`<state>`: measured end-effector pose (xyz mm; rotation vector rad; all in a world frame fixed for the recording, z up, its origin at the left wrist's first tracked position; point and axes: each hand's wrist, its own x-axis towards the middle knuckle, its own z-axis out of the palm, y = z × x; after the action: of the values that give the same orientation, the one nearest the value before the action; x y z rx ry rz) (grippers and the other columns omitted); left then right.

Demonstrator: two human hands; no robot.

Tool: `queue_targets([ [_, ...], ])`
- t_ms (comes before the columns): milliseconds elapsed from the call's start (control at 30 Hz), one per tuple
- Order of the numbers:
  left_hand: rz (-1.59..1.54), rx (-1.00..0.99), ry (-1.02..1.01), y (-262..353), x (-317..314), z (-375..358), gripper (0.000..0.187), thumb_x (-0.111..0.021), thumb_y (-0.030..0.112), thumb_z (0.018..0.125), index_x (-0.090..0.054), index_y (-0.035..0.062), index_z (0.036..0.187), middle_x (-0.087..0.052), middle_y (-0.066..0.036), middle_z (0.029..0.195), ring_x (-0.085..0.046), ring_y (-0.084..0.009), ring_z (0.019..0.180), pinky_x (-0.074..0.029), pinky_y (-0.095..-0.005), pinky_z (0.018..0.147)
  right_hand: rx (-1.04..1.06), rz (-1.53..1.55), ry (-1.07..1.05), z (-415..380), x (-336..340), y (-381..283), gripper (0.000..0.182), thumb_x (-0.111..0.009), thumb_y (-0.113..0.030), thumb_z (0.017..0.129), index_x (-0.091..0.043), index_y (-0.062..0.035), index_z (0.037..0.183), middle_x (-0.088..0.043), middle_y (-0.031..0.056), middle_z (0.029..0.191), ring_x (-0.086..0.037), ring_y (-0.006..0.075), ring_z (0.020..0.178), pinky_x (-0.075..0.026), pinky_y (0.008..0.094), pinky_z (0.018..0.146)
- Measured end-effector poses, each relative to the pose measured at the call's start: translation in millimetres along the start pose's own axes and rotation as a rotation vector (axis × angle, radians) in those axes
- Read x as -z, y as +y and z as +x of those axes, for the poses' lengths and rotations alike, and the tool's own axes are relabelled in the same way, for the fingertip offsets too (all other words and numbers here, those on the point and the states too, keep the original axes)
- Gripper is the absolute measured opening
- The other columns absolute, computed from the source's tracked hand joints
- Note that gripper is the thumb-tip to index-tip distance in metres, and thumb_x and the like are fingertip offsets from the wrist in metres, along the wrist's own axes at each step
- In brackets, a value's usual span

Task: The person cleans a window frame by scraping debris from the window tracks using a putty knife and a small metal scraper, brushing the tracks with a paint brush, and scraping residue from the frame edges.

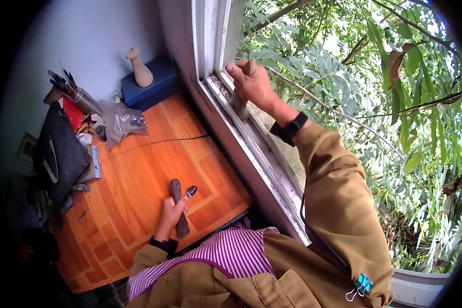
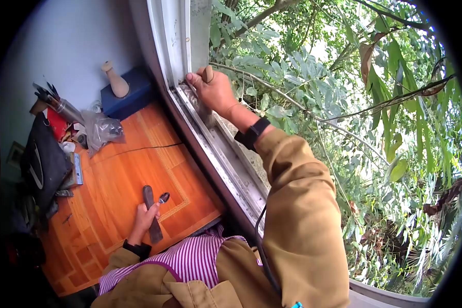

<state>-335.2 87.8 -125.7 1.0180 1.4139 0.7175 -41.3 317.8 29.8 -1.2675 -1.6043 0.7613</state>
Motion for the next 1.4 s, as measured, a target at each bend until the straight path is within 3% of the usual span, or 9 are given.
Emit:
queue_targets([
  [233,-0.028,-0.003,-0.013,-9,1,3,0.032,-0.059,0.021,0.088,-0.056,0.0007,0.063,-0.056,-0.003,0.059,-0.053,-0.0099,0.055,-0.042,-0.0248,0.053,-0.266,0.141,-0.166,-22,9,-19,0.034,-0.061,-0.035,0.09,-0.061,-0.0013,0.085,-0.052,0.0036,0.057,-0.046,0.0119,0.051,-0.041,0.0311,0.049],
  [533,-0.028,-0.011,-0.026,-1,4,3,0.031,-0.059,0.02,0.088,-0.056,0.0004,0.065,-0.056,-0.003,0.06,-0.053,-0.0095,0.056,-0.042,-0.0247,0.053,-0.006,0.21,-0.113,-17,24,-67,0.029,-0.058,-0.026,0.091,-0.057,-0.0001,0.078,-0.06,0.0039,0.062,-0.057,0.0099,0.054,-0.048,0.0262,0.052],
  [633,-0.048,-0.011,-0.034,-2,4,2,0.031,-0.059,0.02,0.088,-0.056,0.0003,0.065,-0.056,-0.003,0.06,-0.053,-0.0094,0.056,-0.042,-0.0247,0.053,-0.027,0.141,-0.084,-20,20,-58,0.019,-0.057,-0.017,0.086,-0.058,0.0005,0.081,-0.061,0.0067,0.072,-0.059,0.0129,0.06,-0.049,0.0274,0.061],
  [733,-0.042,-0.007,-0.031,-3,5,3,0.031,-0.059,0.02,0.088,-0.056,0.0003,0.065,-0.056,-0.003,0.06,-0.053,-0.0095,0.056,-0.042,-0.0248,0.053,0.222,0.021,-0.071,-16,17,-39,0.007,-0.054,-0.005,0.075,-0.058,-0.0016,0.08,-0.056,0.0105,0.087,-0.058,0.0231,0.086,-0.046,0.0315,0.079],
  [900,-0.035,-0.012,-0.02,-4,4,3,0.03,-0.059,0.02,0.088,-0.056,0.0004,0.065,-0.056,-0.003,0.06,-0.054,-0.0096,0.055,-0.043,-0.0249,0.053,0.557,-0.211,-0.059,-14,7,-25,0.01,-0.054,-0.004,0.072,-0.057,-0.0031,0.082,-0.057,0.012,0.096,-0.058,0.0295,0.087,-0.048,0.0343,0.08],
  [1100,-0.033,-0.008,-0.036,-5,4,4,0.028,-0.058,0.019,0.088,-0.057,-0.0002,0.067,-0.056,-0.003,0.061,-0.052,-0.0104,0.057,-0.043,-0.0258,0.056,0.597,-0.255,-0.222,-2,-9,19,0.015,-0.051,-0.002,0.073,-0.054,-0.0044,0.088,-0.055,0.0139,0.101,-0.058,0.0325,0.087,-0.049,0.0354,0.078],
  [1167,-0.027,-0.05,-0.018,-8,3,5,0.03,-0.059,0.021,0.087,-0.057,-0.0014,0.067,-0.057,-0.004,0.06,-0.055,-0.0115,0.056,-0.044,-0.0268,0.053,0.65,-0.284,-0.177,4,-10,25,0.014,-0.051,-0.002,0.075,-0.056,-0.0026,0.087,-0.057,0.0118,0.094,-0.061,0.0268,0.079,-0.05,0.0326,0.072],
  [1267,-0.022,-0.038,-0.006,-5,3,2,0.03,-0.059,0.021,0.087,-0.057,-0.0016,0.066,-0.057,-0.004,0.06,-0.055,-0.0116,0.056,-0.044,-0.027,0.053,-0.076,0.314,-0.15,5,-4,-1,0.012,-0.052,-0.005,0.078,-0.06,0.0017,0.083,-0.058,0.0054,0.079,-0.06,0.0124,0.062,-0.051,0.0264,0.061],
  [1400,-0.039,-0.049,-0.021,-9,4,5,0.03,-0.059,0.021,0.087,-0.057,-0.0015,0.067,-0.057,-0.005,0.061,-0.055,-0.0117,0.056,-0.044,-0.027,0.053,0.281,0.107,-0.081,16,-10,13,0.009,-0.053,-0.004,0.075,-0.06,0.0002,0.08,-0.056,0.0071,0.077,-0.058,0.0156,0.068,-0.049,0.0266,0.067],
])
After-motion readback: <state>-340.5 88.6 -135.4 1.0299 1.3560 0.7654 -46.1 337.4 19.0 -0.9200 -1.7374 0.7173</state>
